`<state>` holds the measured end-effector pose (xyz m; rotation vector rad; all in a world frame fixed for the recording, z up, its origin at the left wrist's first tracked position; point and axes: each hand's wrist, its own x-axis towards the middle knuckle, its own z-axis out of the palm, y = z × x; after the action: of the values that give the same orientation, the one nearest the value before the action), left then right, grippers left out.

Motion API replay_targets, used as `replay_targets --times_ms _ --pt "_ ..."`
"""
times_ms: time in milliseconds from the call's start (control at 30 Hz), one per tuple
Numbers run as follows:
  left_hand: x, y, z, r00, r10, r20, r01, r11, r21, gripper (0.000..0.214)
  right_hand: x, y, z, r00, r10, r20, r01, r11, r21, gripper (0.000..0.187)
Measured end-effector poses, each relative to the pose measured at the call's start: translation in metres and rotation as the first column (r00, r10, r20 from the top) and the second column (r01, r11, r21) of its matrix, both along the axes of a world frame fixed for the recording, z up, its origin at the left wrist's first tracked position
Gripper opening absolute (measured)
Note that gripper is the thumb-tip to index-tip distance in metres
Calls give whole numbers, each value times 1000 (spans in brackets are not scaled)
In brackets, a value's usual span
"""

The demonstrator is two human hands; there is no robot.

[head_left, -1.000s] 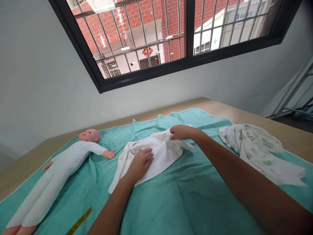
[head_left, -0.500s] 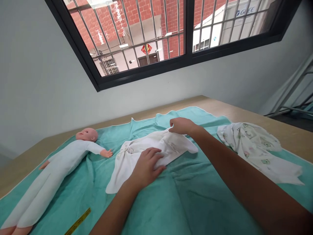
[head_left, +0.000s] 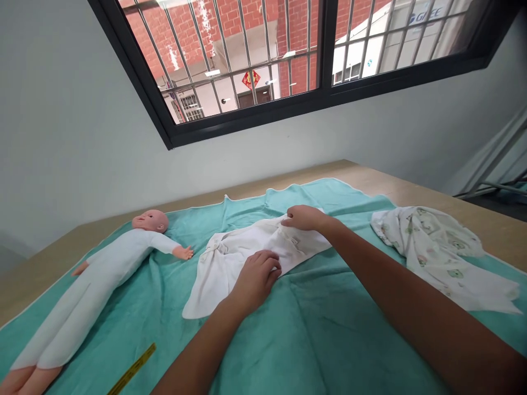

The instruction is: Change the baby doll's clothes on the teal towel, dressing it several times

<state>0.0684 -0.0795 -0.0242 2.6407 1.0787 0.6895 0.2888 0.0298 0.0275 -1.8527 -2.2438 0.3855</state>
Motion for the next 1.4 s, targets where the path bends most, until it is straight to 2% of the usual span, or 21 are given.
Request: replay_targets --times_ms 100,167,233,300,367,533,667,767,867,1033,1200,1300,1400 --pt "-1 1 -3 1000 6 5 -6 1000 -12 14 4 5 -17 979 -2 -205 -8 999 -51 44" --pt "-1 1 -4 1000 18 -8 -18 1000 8 12 8 8 -32 928 -69 -367 42 996 -81 45" --pt "1 -1 -4 999 33 -29 -31 998 62 8 12 11 -45 862 -126 -491 114 992 -55 44" --pt "3 -2 -3 998 36 -52 -29 992 124 6 16 15 -55 819 -140 -557 152 988 -25 41" --pt "4 -3 -2 998 30 -61 -20 987 162 6 19 18 -60 794 -141 -591 135 989 -55 41" --pt "4 -4 -1 1000 20 -21 -16 984 176 9 26 21 -59 720 -83 -689 -1 993 -120 36" --pt "5 -5 1 996 59 -60 -48 984 171 12 29 17 -52 621 -59 -781 -149 970 -192 44" --pt "3 -4 1 996 47 -73 -39 993 115 8 31 14 -49 586 -76 -807 -178 959 -220 44" --pt "2 -2 -3 999 32 -43 -29 997 65 19 32 14 -49 569 -108 -815 -177 952 -249 40" --pt "7 -1 -7 992 118 -49 -116 992 44 29 27 15 -53 592 -134 -795 -105 965 -241 33" --pt "11 -5 -2 968 162 -190 -126 974 188 10 14 14 -54 781 -99 -617 39 993 -109 28" --pt "9 -6 0 957 141 -251 -75 964 256 29 6 13 -52 858 -77 -507 73 997 -28 26" --pt "5 -5 -1 954 136 -269 -60 960 273 42 3 11 -52 885 -69 -461 83 997 9 26"
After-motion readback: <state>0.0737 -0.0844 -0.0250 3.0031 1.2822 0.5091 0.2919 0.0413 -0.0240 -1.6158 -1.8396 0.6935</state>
